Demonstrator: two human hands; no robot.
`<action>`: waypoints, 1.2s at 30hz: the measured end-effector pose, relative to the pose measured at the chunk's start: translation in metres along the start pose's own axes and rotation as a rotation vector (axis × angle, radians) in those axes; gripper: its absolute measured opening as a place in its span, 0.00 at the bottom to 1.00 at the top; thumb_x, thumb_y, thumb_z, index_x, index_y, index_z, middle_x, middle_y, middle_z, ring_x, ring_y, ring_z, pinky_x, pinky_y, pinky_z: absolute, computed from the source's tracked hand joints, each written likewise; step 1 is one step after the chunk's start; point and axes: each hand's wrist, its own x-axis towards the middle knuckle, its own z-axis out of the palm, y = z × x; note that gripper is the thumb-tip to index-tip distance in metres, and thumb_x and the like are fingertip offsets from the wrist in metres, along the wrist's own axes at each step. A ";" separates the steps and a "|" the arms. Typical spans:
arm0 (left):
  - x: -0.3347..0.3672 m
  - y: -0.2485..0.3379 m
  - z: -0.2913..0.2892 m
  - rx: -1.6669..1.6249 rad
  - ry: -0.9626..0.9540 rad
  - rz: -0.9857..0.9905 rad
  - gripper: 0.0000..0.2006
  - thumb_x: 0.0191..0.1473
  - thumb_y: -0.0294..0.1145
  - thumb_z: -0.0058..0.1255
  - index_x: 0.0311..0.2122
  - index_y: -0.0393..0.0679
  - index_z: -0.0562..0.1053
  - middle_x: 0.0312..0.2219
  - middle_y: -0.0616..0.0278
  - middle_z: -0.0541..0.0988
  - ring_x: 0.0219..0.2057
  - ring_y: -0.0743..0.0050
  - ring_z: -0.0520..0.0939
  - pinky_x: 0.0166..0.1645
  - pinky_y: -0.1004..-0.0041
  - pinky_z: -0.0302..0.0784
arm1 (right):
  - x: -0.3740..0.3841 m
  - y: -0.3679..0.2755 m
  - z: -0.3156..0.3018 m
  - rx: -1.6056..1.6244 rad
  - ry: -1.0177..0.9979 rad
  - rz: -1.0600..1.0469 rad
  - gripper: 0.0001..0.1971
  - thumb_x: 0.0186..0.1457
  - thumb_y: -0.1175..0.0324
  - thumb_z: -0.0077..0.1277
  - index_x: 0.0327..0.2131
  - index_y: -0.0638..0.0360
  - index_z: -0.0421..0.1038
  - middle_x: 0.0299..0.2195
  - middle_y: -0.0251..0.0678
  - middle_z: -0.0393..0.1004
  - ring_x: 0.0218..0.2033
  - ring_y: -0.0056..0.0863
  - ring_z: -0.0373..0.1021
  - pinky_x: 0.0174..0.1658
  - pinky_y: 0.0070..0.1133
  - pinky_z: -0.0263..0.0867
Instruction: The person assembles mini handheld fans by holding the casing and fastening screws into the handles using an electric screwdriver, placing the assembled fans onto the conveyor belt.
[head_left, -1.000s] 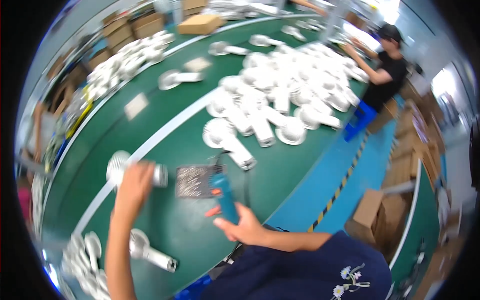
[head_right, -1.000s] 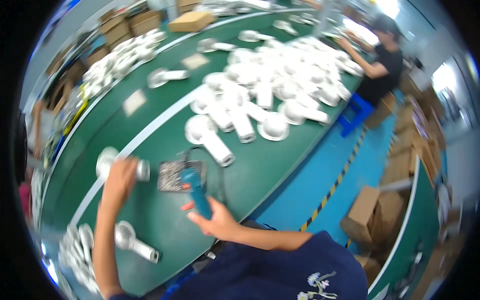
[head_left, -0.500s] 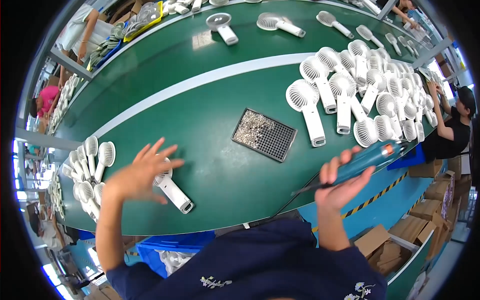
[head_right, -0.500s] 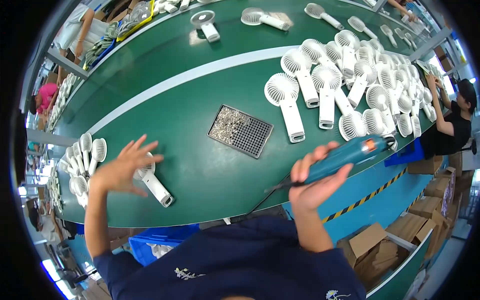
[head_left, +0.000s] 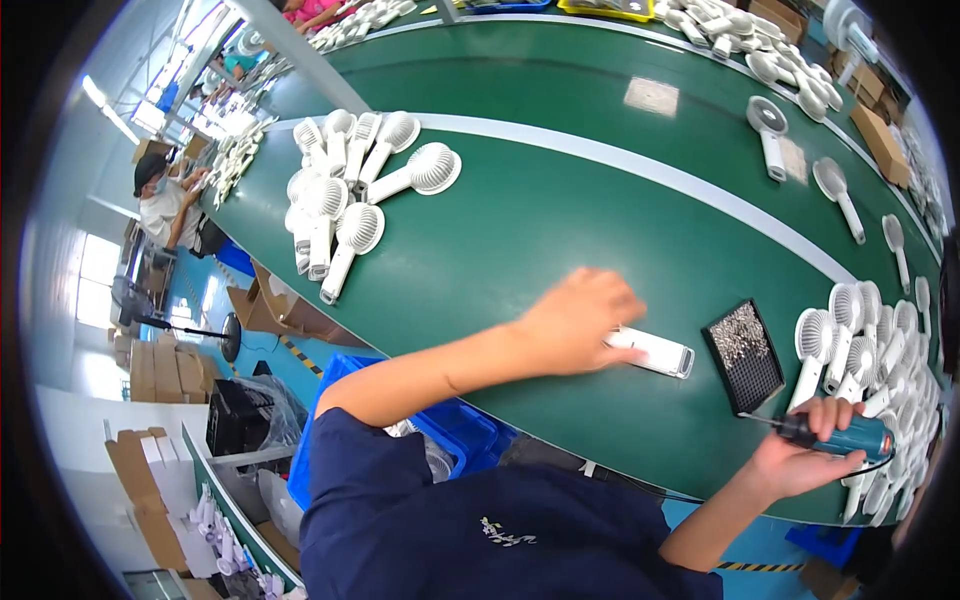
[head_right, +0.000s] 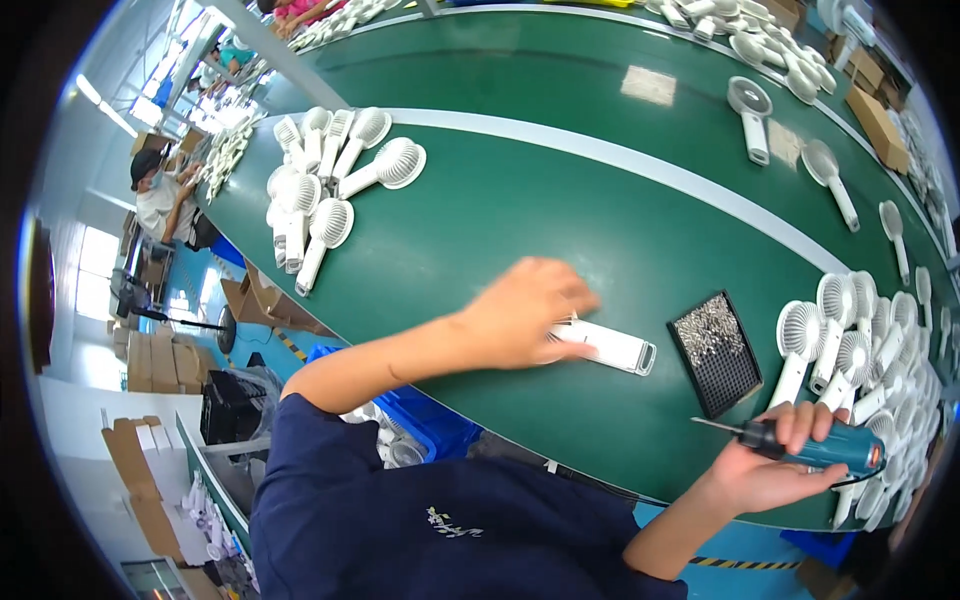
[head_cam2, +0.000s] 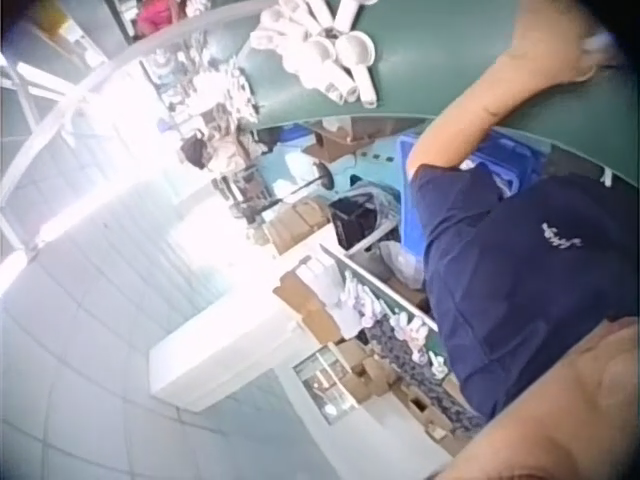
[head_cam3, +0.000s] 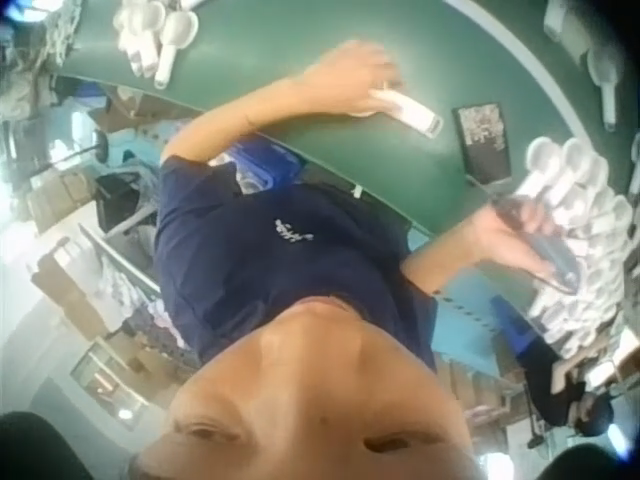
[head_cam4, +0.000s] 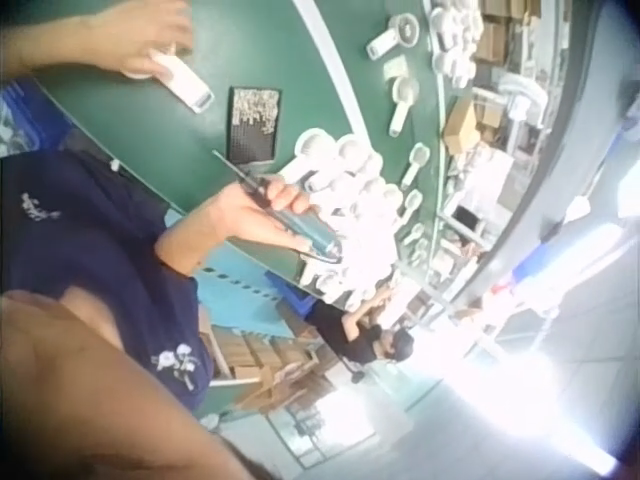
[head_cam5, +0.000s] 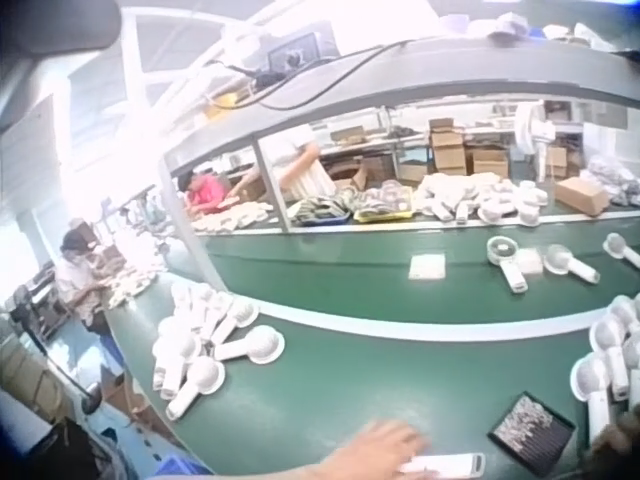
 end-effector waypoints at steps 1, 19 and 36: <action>-0.007 -0.013 -0.012 -0.096 0.134 -0.057 0.20 0.52 0.43 0.59 0.46 0.42 0.75 0.42 0.55 0.77 0.48 0.54 0.76 0.54 0.61 0.69 | -0.004 0.003 -0.004 -0.046 -0.022 0.046 0.22 0.67 0.52 0.39 0.50 0.64 0.59 0.30 0.32 0.61 0.22 0.19 0.57 0.25 0.17 0.58; -0.023 -0.097 -0.031 0.262 0.056 -0.782 0.37 0.64 0.52 0.44 0.67 0.37 0.51 0.62 0.34 0.58 0.51 0.29 0.75 0.54 0.53 0.74 | 0.014 0.001 -0.004 -0.412 -0.064 -0.236 0.42 0.55 0.23 0.32 0.55 0.50 0.59 0.28 0.30 0.65 0.16 0.24 0.61 0.19 0.24 0.61; 0.069 0.039 0.021 -0.313 -0.363 0.159 0.23 0.45 0.32 0.63 0.48 0.40 0.73 0.41 0.55 0.73 0.40 0.52 0.76 0.44 0.61 0.75 | 0.059 0.052 -0.018 -0.363 -0.366 0.039 0.57 0.30 0.09 0.29 0.48 0.51 0.61 0.19 0.34 0.64 0.10 0.26 0.60 0.15 0.25 0.63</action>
